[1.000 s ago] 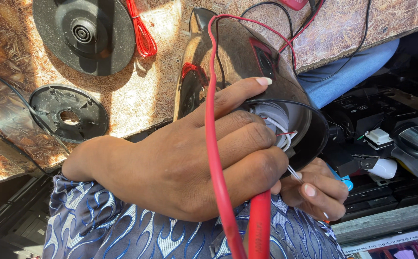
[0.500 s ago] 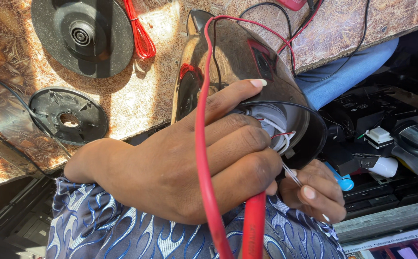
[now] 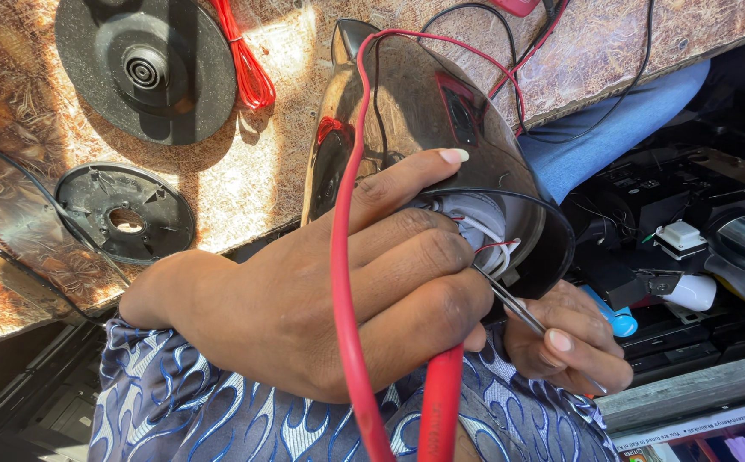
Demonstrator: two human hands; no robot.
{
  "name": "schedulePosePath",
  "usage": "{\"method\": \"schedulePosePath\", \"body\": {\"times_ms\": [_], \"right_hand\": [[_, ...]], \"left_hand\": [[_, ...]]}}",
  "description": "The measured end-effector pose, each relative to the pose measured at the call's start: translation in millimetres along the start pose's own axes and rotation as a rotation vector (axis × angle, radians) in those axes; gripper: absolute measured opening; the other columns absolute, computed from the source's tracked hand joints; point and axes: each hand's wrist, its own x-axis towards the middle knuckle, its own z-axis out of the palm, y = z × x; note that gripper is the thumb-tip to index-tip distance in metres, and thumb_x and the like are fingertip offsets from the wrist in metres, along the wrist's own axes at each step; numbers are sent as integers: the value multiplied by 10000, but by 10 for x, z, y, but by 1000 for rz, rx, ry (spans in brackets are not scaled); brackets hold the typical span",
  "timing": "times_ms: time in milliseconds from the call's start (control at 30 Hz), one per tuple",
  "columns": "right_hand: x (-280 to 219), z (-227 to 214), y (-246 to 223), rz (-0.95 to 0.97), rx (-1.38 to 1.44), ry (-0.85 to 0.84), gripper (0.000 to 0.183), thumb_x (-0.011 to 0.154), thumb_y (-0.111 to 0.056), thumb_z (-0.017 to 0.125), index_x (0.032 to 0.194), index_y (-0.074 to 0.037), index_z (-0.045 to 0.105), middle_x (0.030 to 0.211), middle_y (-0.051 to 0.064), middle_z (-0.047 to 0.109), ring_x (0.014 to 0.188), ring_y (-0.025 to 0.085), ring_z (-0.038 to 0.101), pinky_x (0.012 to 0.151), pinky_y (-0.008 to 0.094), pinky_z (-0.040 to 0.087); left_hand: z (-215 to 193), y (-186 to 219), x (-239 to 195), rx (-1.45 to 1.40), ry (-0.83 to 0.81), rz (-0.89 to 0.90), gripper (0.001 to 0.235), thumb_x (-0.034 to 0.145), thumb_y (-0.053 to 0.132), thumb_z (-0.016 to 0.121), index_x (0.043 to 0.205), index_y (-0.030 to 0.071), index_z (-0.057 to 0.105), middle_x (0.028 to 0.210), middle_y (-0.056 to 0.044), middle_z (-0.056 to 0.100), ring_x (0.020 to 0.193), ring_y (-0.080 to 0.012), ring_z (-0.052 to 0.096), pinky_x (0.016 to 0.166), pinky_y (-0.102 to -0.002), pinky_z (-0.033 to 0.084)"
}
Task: The person uses a multimeter and a small tool to test and adjust the internal wiring of a disassembled electric kettle. They probe various connection points within the kettle's base while holding the multimeter leads.
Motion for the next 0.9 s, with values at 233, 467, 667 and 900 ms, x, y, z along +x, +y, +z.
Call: {"method": "schedulePosePath", "body": {"times_ms": [233, 467, 667, 900], "right_hand": [[95, 22, -43, -36, -93, -80, 141, 1067, -143, 564, 990, -63, 477, 660, 155, 631, 422, 201, 497, 360, 345, 322], [116, -124, -64, -151, -62, -306, 287, 908, 143, 623, 1104, 1, 470, 755, 193, 612, 459, 214, 578, 355, 329, 372], [214, -246, -38, -219, -67, -489, 317, 908, 86, 696, 1125, 18, 475, 851, 214, 622, 544, 266, 618, 455, 375, 466], [251, -248, -26, -197, -11, -505, 276, 910, 82, 678, 1099, 26, 485, 833, 215, 597, 509, 258, 570, 417, 355, 407]], "left_hand": [[13, -15, 3, -37, -4, -3, 217, 1129, 78, 458, 1031, -63, 590, 898, -168, 549, 761, -309, 547, 1141, -666, 460], [36, -2, 7, -30, -9, -20, 195, 1122, 76, 478, 1032, -57, 589, 889, -155, 545, 750, -316, 545, 1145, -668, 455], [74, 19, 10, 13, -1, -35, 150, 1108, 53, 506, 1023, -35, 592, 902, -149, 543, 759, -326, 546, 1156, -650, 448], [20, 4, 13, -16, 11, -6, 199, 1119, 48, 462, 1009, -51, 594, 876, -145, 519, 718, -295, 495, 1129, -659, 481]]}}
